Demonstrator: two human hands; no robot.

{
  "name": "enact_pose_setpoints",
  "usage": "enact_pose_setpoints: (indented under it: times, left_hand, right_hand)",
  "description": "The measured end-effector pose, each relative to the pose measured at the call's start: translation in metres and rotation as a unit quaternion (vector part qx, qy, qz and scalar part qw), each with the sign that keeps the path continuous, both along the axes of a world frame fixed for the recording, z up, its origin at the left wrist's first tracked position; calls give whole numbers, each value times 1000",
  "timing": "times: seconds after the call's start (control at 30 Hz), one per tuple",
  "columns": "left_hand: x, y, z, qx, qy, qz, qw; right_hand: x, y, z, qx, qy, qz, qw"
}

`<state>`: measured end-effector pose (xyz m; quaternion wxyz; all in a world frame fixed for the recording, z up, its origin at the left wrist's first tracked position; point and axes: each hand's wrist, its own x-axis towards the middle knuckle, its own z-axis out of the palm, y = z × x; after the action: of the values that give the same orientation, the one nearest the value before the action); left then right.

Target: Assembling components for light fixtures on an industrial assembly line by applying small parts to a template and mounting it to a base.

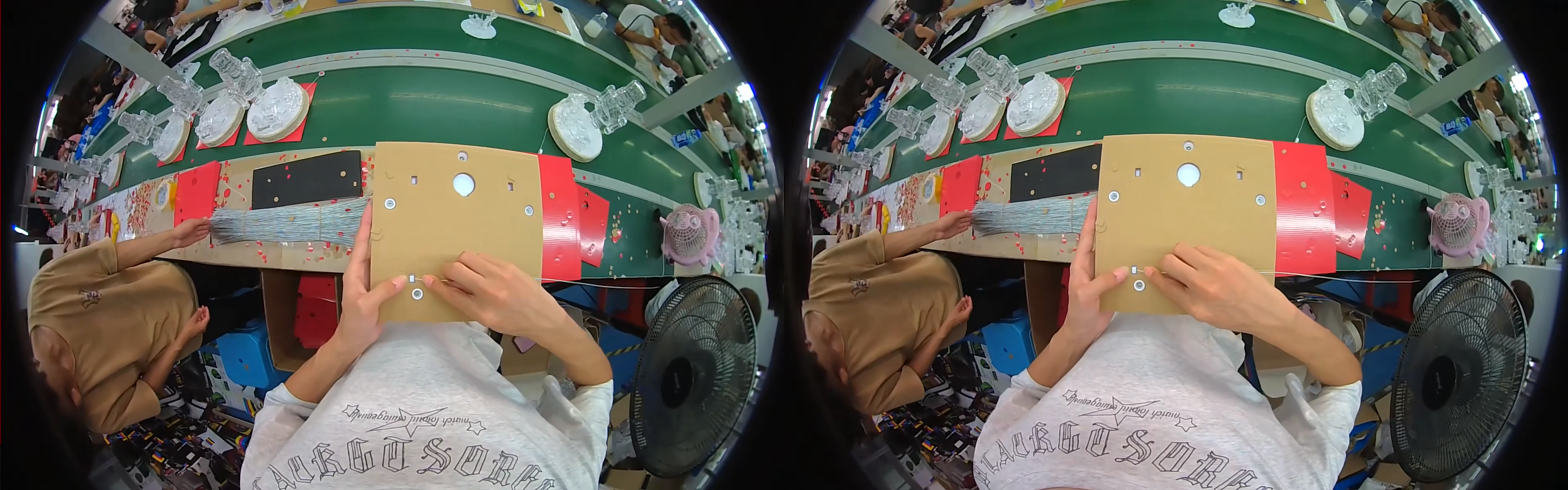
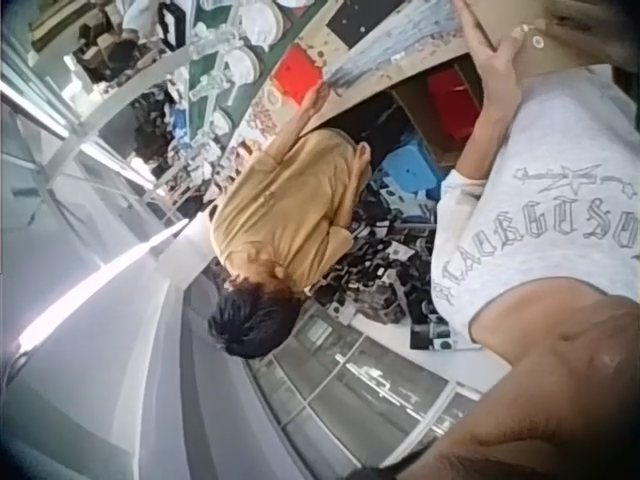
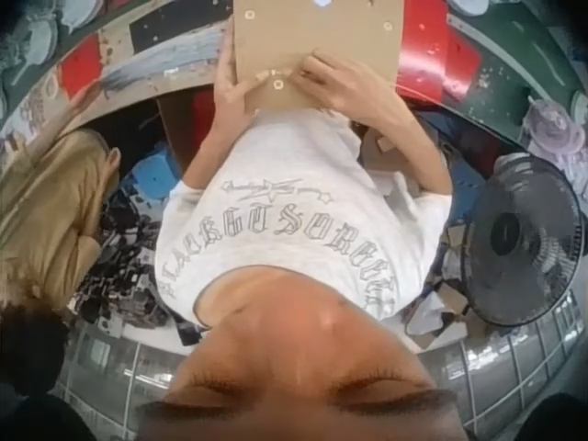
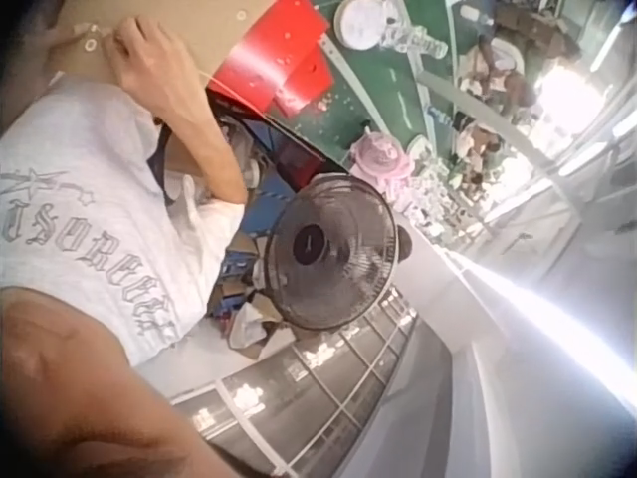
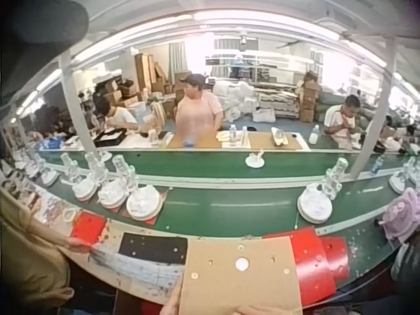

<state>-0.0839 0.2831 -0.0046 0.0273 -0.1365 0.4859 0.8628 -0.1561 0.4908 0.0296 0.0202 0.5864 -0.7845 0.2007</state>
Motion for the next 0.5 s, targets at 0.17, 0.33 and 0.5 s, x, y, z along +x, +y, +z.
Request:
enact_pose_setpoints:
  times: [0.17, 0.33, 0.5]
  left_hand:
    - [-2, 0, -3, -5, 13, 1, 1000]
    - [-2, 0, -4, 3, 0, 12, 1000]
    - [-1, 0, -7, -17, 2, 6, 1000]
  right_hand:
    - [-4, -3, 10, 66, 10, 19, 998]
    - [-3, -8, 11, 121, 92, 40, 988]
    - [-3, -7, 7, 118, 84, 41, 989]
